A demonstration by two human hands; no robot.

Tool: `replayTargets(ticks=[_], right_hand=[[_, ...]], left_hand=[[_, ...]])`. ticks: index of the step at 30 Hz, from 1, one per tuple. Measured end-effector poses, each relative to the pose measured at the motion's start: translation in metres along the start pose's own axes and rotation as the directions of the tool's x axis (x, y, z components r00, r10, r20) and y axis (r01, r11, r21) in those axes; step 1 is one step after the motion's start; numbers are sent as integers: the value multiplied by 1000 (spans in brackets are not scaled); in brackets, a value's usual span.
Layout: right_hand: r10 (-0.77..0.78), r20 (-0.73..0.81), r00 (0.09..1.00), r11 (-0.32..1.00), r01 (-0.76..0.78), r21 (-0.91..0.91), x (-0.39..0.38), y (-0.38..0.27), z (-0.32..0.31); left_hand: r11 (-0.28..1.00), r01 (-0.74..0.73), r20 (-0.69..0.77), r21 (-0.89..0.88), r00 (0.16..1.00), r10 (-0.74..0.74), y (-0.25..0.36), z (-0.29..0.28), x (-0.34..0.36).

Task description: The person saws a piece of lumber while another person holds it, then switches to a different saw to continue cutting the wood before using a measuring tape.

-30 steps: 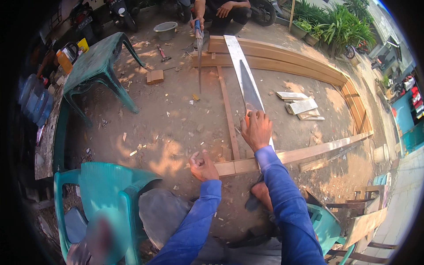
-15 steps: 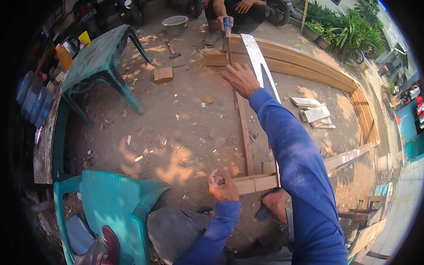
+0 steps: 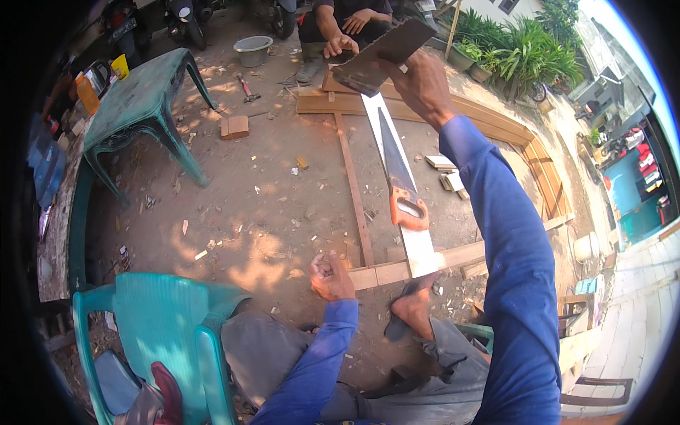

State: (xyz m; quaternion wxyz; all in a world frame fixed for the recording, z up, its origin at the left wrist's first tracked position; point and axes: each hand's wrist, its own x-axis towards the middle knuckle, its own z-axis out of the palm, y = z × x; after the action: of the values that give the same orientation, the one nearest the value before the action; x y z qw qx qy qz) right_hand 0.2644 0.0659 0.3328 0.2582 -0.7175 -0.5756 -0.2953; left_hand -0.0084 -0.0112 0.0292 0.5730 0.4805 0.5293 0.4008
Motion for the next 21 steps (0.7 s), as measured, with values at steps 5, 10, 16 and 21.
replayTargets(ticks=[5, 10, 16, 21], right_hand=[[555, 108, 825, 782, -562, 269, -35, -60, -140], [674, 186, 715, 615, -683, 395, -118, -102, -249], [720, 309, 621, 413, -742, 528, -206, -117, -238], [801, 316, 509, 314, -806, 501, -270, -105, -205]], left_hand=[[973, 75, 48, -218, 997, -66, -6, 0, 11], [963, -14, 207, -268, 976, 72, 35, -13, 16], [995, -20, 907, -98, 410, 97, 53, -55, -86], [987, 157, 869, 27, 484, -101, 24, -82, -145]])
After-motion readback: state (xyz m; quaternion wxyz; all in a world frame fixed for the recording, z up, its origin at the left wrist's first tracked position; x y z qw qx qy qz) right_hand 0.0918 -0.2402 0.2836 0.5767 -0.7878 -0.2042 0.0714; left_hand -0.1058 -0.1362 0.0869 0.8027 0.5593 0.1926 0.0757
